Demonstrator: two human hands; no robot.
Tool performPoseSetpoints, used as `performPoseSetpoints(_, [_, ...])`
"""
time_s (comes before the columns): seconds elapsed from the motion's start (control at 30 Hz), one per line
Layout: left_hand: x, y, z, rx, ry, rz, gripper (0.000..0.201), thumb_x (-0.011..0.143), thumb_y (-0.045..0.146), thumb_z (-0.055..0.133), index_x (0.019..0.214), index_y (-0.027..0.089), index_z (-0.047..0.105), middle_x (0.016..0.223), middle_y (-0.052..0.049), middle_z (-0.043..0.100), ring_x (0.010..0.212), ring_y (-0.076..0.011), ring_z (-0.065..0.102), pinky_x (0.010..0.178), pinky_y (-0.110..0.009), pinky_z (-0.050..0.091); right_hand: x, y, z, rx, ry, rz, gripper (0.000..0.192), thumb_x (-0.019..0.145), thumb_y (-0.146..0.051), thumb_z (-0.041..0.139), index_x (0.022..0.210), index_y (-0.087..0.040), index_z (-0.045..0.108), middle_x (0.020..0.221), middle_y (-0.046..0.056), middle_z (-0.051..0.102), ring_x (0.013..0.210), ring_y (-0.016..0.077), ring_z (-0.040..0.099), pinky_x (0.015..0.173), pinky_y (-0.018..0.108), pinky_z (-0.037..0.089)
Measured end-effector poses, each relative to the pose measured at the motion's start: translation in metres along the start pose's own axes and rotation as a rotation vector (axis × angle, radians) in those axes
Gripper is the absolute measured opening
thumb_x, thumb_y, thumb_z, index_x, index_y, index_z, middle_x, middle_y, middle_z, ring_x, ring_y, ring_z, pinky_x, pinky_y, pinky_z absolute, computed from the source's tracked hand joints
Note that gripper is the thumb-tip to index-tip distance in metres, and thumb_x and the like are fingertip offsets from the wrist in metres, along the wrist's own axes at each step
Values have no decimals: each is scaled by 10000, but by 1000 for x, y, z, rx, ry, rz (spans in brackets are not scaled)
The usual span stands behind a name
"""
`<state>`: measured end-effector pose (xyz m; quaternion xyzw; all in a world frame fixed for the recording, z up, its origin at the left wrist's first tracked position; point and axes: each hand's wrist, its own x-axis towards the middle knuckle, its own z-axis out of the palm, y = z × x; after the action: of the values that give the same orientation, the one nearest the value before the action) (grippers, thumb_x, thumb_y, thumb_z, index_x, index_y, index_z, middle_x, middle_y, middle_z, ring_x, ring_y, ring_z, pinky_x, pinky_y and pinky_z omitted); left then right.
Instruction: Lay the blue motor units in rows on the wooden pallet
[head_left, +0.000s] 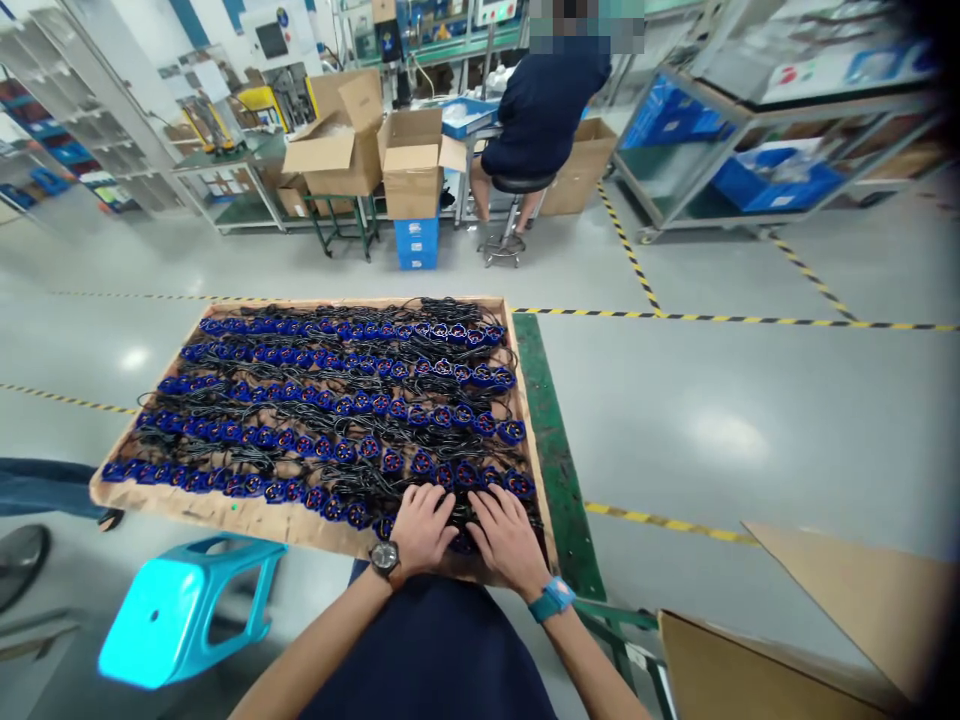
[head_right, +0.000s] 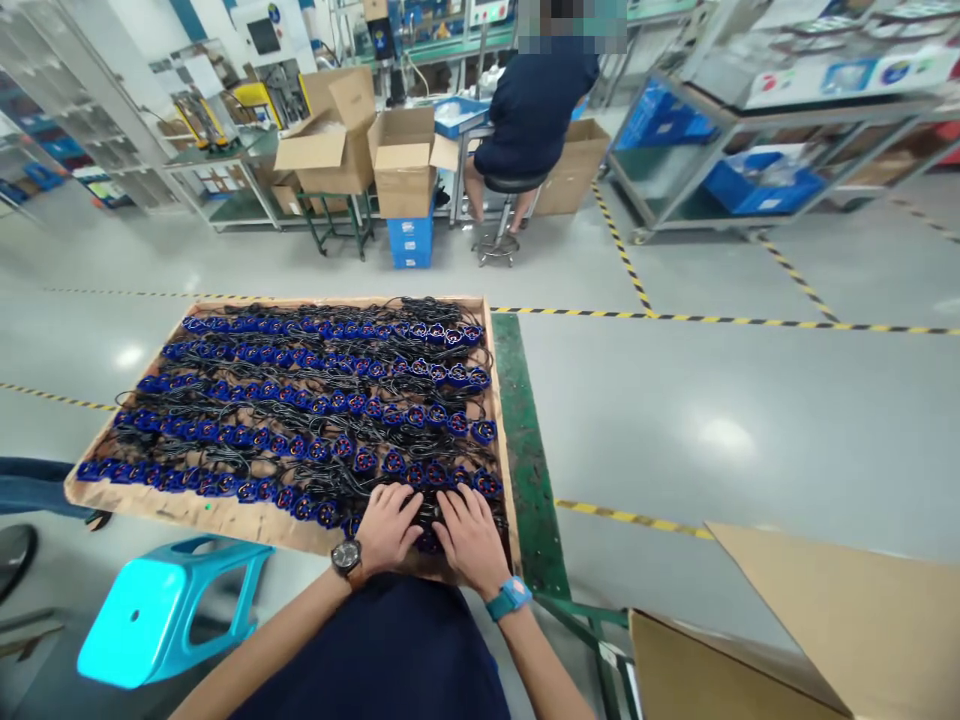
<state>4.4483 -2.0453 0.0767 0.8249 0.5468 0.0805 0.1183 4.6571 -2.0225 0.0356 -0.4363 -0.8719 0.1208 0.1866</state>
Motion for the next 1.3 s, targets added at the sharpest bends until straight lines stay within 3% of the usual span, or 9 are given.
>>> performPoseSetpoints(0.17, [-27,-40,-17,143,141,-205,352,959,300,484,1262,158,592,1254,-128,607,1231,-312,477,1135,-578,268,-2,0,-1,-33,35,-24,425,984,-332,496,1354,-142,582,1300,122,625,1342,337,416,1131,518,321])
performPoseSetpoints(0.27, [-40,-57,-16,188,140,-286,360,951,289,500,1269,142,584,1253,-134,605,1199,-311,497,1093,-557,339,-3,3,3,-59,67,-41,418,978,-355,503,1334,-156,596,1288,116,629,1330,337,430,1121,511,331])
performPoseSetpoints(0.4, [-47,-56,-3,175,180,-388,438,941,323,522,1320,106,545,1290,-163,583,1195,-343,488,973,-532,436,-6,8,9,-92,97,-62,425,977,-386,495,1301,-142,618,1246,140,628,1293,334,462,1090,496,376])
performPoseSetpoints(0.6, [-45,-48,0,125,303,-404,375,926,319,531,1268,172,585,1261,-131,601,1293,-338,445,1134,-631,262,-7,12,13,-114,120,-82,450,973,-404,483,1291,-119,626,1219,173,604,1256,343,481,1046,495,428])
performPoseSetpoints(0.77, [-47,-52,-1,112,320,-405,413,932,338,513,1287,136,578,1255,-170,591,1203,-329,511,1043,-575,395,-8,14,16,-89,135,-92,461,968,-434,470,1300,-150,617,1198,168,608,1237,345,495,1028,505,439])
performPoseSetpoints(1.0, [-77,-63,-4,206,358,-532,597,936,377,496,1472,132,401,1563,-179,368,1477,-349,262,1174,-617,239,-8,8,8,-42,211,-126,615,982,-455,452,1519,-170,356,1237,174,590,1219,366,516,1028,541,441])
performPoseSetpoints(1.13, [-111,-85,-4,250,378,-662,602,950,342,478,1489,97,372,1595,-194,311,1517,-352,165,1189,-630,212,-10,-8,3,-22,186,-117,681,982,-498,437,1559,-177,273,1316,188,557,1269,385,490,1042,559,428])
performPoseSetpoints(1.3, [-140,-130,-4,289,443,-777,589,988,311,406,1530,101,312,1607,-201,282,1531,-340,113,1185,-633,243,-6,-29,13,-18,158,-178,702,987,-500,412,1581,-182,217,1403,185,519,1316,385,468,1046,560,420])
